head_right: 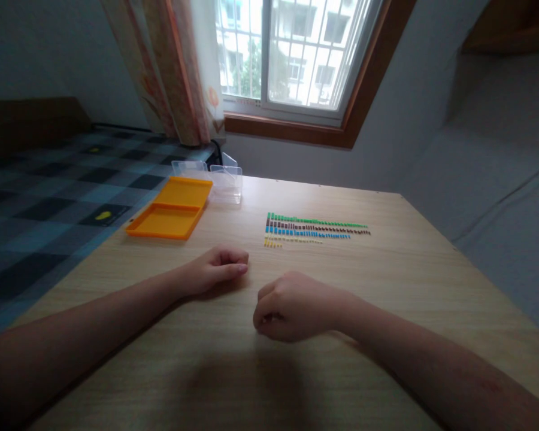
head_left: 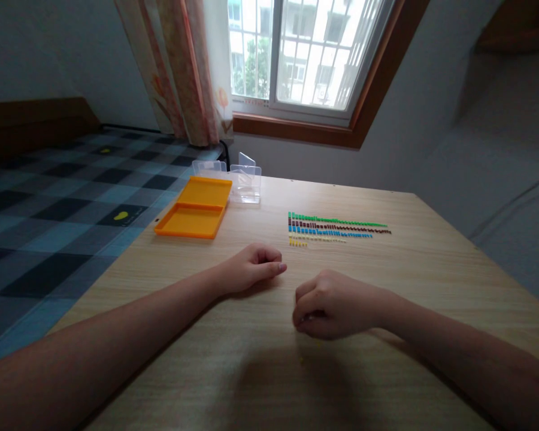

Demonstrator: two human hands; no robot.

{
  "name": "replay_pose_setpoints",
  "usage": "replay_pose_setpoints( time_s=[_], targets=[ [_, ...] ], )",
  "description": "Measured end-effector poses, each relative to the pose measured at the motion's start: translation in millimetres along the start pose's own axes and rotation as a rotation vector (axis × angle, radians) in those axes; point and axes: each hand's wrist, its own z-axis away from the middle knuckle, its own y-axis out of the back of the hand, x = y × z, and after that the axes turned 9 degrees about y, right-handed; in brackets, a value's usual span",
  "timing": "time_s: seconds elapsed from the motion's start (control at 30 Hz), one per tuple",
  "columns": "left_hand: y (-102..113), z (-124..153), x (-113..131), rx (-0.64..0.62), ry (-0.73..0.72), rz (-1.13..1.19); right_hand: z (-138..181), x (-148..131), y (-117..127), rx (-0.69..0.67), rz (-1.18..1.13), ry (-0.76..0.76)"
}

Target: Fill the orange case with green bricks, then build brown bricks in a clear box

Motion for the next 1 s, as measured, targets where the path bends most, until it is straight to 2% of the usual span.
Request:
replay_pose_setpoints(
  time_s=[0.2, 0.37, 0.43, 0.57, 1.0],
  targets=[
    [0, 1, 0, 0.006, -0.001, -0.021, 4, 16, 9, 0.084, 0.003, -0.050],
    [0, 1, -1, 0.006, 0.028, 0.007, 15, 54, 19, 0.400, 0.162, -0.311],
    [0, 1, -1, 0.006, 0.038, 0.012, 19, 67, 19, 0.468, 0.249, -0.421],
    [0, 0, -1, 0.015, 0.040, 0.001, 19, 78, 16, 0.494, 0.309, -0.501],
    [1, 0, -1, -0.009, 0.050, 0.017, 12, 83, 12, 0.521, 0.339, -0.540]
  ],
)
